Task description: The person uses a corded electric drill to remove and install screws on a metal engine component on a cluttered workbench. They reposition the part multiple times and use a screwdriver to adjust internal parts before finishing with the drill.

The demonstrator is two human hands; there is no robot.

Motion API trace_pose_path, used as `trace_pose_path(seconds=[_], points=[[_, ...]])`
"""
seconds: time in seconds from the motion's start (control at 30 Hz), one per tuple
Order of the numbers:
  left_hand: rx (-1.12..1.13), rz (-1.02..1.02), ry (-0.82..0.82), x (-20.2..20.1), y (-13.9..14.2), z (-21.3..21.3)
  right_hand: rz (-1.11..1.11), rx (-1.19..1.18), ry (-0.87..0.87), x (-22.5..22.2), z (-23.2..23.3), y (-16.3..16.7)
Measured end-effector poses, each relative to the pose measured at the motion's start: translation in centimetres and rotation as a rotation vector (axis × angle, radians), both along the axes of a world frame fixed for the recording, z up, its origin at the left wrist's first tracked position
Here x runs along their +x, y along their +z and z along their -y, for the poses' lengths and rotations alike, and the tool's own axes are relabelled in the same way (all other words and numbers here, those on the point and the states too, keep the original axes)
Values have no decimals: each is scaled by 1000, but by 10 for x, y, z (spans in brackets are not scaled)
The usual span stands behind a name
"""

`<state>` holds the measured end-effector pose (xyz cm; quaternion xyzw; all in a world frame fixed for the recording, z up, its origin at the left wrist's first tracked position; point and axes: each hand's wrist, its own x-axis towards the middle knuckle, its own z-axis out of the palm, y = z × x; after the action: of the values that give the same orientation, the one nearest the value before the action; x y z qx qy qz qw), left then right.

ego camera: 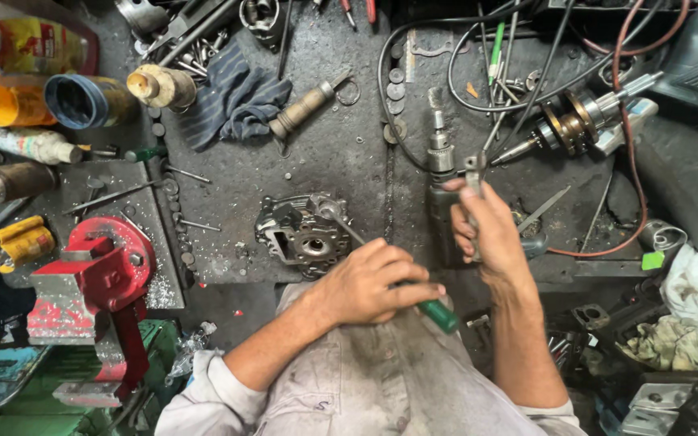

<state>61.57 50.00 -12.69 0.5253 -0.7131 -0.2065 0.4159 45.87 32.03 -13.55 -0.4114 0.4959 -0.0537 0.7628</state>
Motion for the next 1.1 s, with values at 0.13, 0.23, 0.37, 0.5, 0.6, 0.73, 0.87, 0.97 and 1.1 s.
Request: trace_pose_path(seconds=[0.13, 0.23, 0.37, 0.5, 0.6, 0.73, 0.87, 0.97, 1.1], points=[[62, -141, 72, 2, -1, 3, 57, 12, -77, -11, -6, -3], [66, -181, 79, 4, -1, 5, 49, -11, -66, -19, -20, -1], [80, -184, 90, 4, 3, 5, 136, -226, 45, -44, -41, 1], [90, -186, 104, 4, 6, 4, 442, -518, -139, -92, -43, 2], [96, -188, 109, 5, 6, 4, 839, -737, -301, -120, -20, 22], [112, -217, 124, 4, 5, 3, 500, -1131, 490, -168, 24, 102], [121, -230, 145, 5, 5, 2, 257, -1091, 501, -143, -17, 68], [116, -187, 147, 6, 4, 3, -117, -840, 643, -106, -73, 28], [97, -157, 113, 7, 3, 2, -82, -924, 210, -87, -68, 53]])
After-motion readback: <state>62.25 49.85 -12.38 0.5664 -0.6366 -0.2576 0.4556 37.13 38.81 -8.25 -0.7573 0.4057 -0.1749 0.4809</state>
